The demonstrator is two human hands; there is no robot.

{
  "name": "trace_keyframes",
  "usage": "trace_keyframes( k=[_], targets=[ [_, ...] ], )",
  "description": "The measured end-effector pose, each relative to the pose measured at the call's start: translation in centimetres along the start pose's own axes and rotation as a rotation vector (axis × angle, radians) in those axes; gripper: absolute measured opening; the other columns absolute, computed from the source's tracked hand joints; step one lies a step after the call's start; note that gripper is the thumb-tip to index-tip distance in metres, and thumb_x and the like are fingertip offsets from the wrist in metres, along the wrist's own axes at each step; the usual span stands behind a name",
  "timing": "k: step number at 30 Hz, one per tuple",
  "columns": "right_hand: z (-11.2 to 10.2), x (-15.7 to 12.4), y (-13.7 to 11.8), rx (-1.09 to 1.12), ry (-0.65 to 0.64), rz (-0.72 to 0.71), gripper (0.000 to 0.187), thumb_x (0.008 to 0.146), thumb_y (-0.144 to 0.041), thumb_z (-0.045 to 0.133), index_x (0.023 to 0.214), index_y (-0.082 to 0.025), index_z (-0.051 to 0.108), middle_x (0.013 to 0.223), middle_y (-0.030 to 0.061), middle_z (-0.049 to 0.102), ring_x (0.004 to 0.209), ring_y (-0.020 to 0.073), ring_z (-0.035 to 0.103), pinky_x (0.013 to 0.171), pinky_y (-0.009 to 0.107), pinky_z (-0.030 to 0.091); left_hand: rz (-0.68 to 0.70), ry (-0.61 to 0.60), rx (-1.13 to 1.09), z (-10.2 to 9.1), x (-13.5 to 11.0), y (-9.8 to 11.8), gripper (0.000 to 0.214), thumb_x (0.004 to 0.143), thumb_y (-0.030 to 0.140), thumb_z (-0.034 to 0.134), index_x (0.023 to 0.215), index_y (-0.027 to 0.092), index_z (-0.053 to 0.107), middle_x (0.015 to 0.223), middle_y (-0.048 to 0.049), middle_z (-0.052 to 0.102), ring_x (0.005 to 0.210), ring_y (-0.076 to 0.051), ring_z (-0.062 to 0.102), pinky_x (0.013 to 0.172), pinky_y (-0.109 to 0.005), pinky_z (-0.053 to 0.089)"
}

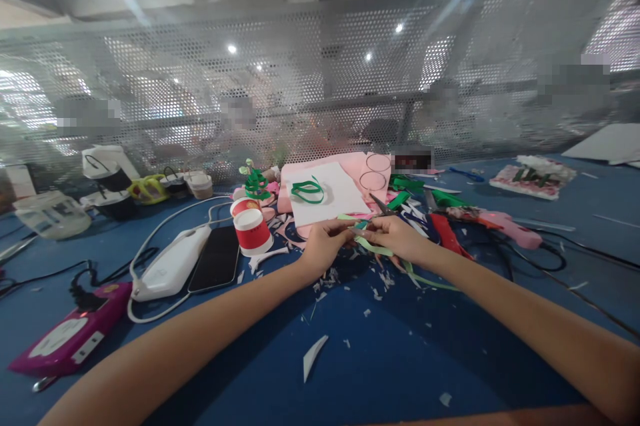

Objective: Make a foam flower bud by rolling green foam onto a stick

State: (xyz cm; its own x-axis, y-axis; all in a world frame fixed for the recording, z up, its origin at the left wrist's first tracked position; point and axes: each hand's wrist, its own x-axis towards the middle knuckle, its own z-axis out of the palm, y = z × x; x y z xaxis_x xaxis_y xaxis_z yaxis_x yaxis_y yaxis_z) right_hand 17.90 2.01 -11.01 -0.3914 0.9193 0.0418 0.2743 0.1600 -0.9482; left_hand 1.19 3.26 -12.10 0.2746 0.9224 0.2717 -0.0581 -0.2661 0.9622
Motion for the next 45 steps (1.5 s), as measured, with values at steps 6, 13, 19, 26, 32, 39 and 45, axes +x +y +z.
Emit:
trace_keyframes(
  k=[6, 13, 19, 26, 32, 39, 45],
  targets=[
    [0.1, 0.0, -0.2, -0.004, -0.005, -0.011, 0.032, 0.073, -0.047, 0.059, 0.076, -0.016, 0.052, 0.043, -0.0057, 0.05, 0.028, 0.0082, 0.049, 0.019, 0.014, 0.03, 0.004, 0.015, -0.058, 0.0, 0.2, 0.0, 0.024, 0.062, 0.022, 0.067, 0.085, 0.014, 0.069, 0.067, -0.0011, 0.066, 0.053, -0.009, 0.054, 0.055, -0.022, 0.045],
    [-0.1, -0.4, -0.9, 0.01, -0.06, -0.016, 0.027, 0.076, -0.041, 0.057, 0.08, -0.015, 0.051, 0.05, -0.0034, 0.056, 0.026, 0.0049, 0.043, 0.021, 0.015, 0.031, 0.012, 0.027, -0.114, -0.1, 0.3, -0.2, 0.025, 0.061, 0.026, 0.069, 0.083, 0.014, 0.069, 0.074, -0.0026, 0.068, 0.056, -0.008, 0.054, 0.059, -0.022, 0.045],
    [-0.1, -0.4, -1.3, 0.041, -0.072, 0.025, 0.02, 0.078, -0.035, 0.05, 0.08, -0.015, 0.05, 0.049, -0.0025, 0.057, 0.023, 0.0041, 0.039, 0.022, 0.015, 0.028, -0.017, 0.024, -0.149, -0.1, 0.1, 0.4, 0.025, 0.06, 0.027, 0.071, 0.081, 0.014, 0.069, 0.073, -0.0012, 0.067, 0.056, -0.008, 0.053, 0.058, -0.022, 0.044],
    [-0.3, -0.3, -0.9, 0.062, -0.095, 0.026, 0.021, 0.079, -0.036, 0.049, 0.077, -0.015, 0.05, 0.049, -0.0012, 0.058, 0.023, 0.0041, 0.039, 0.023, 0.015, 0.026, -0.019, 0.048, -0.181, -0.4, 0.3, -0.3, 0.027, 0.062, 0.039, 0.068, 0.07, 0.013, 0.067, 0.059, 0.0012, 0.06, 0.053, -0.008, 0.051, 0.057, -0.021, 0.042],
    [-0.4, -0.3, -0.8, 0.063, -0.098, 0.023, 0.021, 0.08, -0.037, 0.048, 0.075, -0.017, 0.049, 0.049, -0.0012, 0.058, 0.023, 0.0041, 0.038, 0.023, 0.016, 0.025, -0.036, 0.058, -0.269, -0.4, 0.2, -0.3, 0.035, 0.066, 0.046, 0.063, 0.077, 0.013, 0.067, 0.057, -0.0009, 0.058, 0.052, -0.011, 0.055, 0.056, -0.024, 0.044],
    [-0.5, -0.4, -0.7, 0.069, -0.096, 0.032, 0.021, 0.08, -0.037, 0.048, 0.075, -0.016, 0.049, 0.049, -0.0021, 0.058, 0.024, 0.0039, 0.038, 0.024, 0.016, 0.026, -0.056, 0.055, -0.259, -0.4, 0.1, 0.1, 0.033, 0.069, 0.045, 0.059, 0.075, 0.014, 0.067, 0.057, -0.0019, 0.059, 0.052, -0.011, 0.053, 0.056, -0.025, 0.044],
    [-0.5, -0.2, -0.7, 0.064, -0.096, 0.011, 0.021, 0.08, -0.036, 0.048, 0.077, -0.015, 0.051, 0.049, -0.002, 0.057, 0.023, 0.0039, 0.037, 0.024, 0.016, 0.026, 0.011, 0.001, -0.135, -0.2, 0.1, 0.3, 0.027, 0.059, 0.033, 0.072, 0.076, 0.012, 0.068, 0.065, -0.0009, 0.063, 0.055, -0.008, 0.05, 0.056, -0.021, 0.04]
  ],
)
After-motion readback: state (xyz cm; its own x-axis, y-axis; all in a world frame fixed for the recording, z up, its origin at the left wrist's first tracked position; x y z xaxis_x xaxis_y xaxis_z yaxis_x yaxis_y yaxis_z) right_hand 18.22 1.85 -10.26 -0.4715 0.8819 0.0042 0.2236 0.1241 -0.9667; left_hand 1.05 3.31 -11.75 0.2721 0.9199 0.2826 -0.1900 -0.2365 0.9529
